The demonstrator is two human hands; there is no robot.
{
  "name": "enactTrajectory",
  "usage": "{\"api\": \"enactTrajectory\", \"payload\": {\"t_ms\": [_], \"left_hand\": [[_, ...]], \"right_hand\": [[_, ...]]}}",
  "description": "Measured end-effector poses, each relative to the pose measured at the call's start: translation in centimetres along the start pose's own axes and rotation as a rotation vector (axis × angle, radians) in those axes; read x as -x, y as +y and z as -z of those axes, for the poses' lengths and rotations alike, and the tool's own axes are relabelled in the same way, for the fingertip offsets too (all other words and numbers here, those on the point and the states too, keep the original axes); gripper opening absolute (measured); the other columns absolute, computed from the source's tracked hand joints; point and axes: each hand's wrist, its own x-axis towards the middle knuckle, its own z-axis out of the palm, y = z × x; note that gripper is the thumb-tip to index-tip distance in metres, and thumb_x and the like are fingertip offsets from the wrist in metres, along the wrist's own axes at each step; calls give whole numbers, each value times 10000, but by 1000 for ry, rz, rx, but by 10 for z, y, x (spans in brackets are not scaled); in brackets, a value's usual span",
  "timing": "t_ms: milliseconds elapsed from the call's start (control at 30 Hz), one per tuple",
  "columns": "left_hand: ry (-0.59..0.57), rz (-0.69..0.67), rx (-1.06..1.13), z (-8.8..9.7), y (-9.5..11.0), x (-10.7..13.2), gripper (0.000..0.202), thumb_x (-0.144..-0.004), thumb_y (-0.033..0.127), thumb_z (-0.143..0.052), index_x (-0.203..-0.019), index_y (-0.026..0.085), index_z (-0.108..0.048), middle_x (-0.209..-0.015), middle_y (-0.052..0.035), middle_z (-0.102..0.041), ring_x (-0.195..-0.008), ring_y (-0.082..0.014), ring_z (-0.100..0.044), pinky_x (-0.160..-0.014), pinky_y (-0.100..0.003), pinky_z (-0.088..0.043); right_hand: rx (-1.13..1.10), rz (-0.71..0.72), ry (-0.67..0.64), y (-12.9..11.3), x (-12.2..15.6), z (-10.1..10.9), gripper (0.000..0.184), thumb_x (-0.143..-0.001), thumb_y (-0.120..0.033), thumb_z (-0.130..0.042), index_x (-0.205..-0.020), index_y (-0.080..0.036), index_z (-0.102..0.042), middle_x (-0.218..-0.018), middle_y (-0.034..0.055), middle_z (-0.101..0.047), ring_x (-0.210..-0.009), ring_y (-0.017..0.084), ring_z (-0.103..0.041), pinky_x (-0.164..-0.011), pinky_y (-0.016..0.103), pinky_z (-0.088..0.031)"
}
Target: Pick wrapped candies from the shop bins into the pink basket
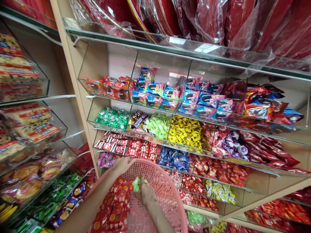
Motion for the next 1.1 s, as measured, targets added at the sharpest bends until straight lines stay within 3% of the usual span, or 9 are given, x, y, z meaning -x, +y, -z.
{"api": "enactTrajectory", "payload": {"t_ms": [100,167,300,367,433,533,633,900,1100], "left_hand": [[6,19,8,-2,-4,-1,644,-821,622,-200,-892,162,-645,-902,-136,-672,-871,-269,-613,-731,-323,-424],[13,41,12,-4,-8,-1,651,-822,623,-191,-892,161,-644,-898,-136,-674,-875,-266,-614,-738,-322,-425],[26,38,8,-6,-13,-3,643,-826,617,-194,-896,160,-640,-880,-137,-677,-859,-268,-619,-731,-331,-432],[35,24,6,-6,-14,-3,634,-827,613,-199,-893,163,-640,-877,-139,-678,-851,-274,-620,-719,-340,-435],[44,25,3,-6,-14,-3,630,-829,608,-200,-884,163,-643,-873,-143,-678,-848,-279,-620,-711,-348,-437],[44,31,0,-6,-14,-2,625,-839,592,-196,-895,158,-643,-877,-147,-677,-858,-281,-617,-714,-351,-436],[43,31,3,-6,-14,-2,624,-844,583,-191,-904,155,-641,-892,-149,-674,-870,-280,-613,-716,-349,-436],[46,31,-9,-8,-15,0,653,-832,610,-174,-893,155,-638,-853,-146,-678,-837,-288,-621,-695,-353,-442],[48,36,7,-8,-18,2,676,-814,640,-165,-880,159,-635,-838,-146,-677,-826,-295,-621,-675,-357,-445]], "right_hand": [[-23,49,32,-14,-2,48,324,-774,-340,-515,-1056,-181,-511,-837,79,-651,-777,197,-607,-607,236,-352],[-62,85,156,-24,-5,93,232,-832,-342,-427,-959,-188,-545,-736,47,-638,-667,164,-592,-570,226,-336],[-69,250,465,-36,-16,189,272,-888,-313,-310,-937,-190,-548,-729,22,-608,-635,125,-553,-586,209,-344],[74,200,594,-35,-24,225,260,-887,-296,-317,-961,-186,-540,-829,41,-601,-681,128,-556,-607,217,-352],[272,89,622,-32,-32,247,220,-868,-268,-359,-964,-181,-537,-895,62,-580,-703,140,-562,-590,227,-350],[488,-42,562,-27,-43,259,171,-838,-232,-413,-943,-172,-533,-902,73,-557,-697,155,-576,-544,231,-340],[562,-83,528,-25,-50,257,160,-838,-207,-407,-932,-166,-530,-900,75,-552,-686,161,-590,-523,230,-341],[602,-83,550,-23,-57,254,202,-873,-177,-350,-886,-146,-550,-846,87,-551,-688,165,-599,-508,227,-325],[490,-76,655,-22,-33,257,201,-883,-255,-381,-838,-169,-557,-793,50,-545,-587,115,-538,-466,221,-241]]}}
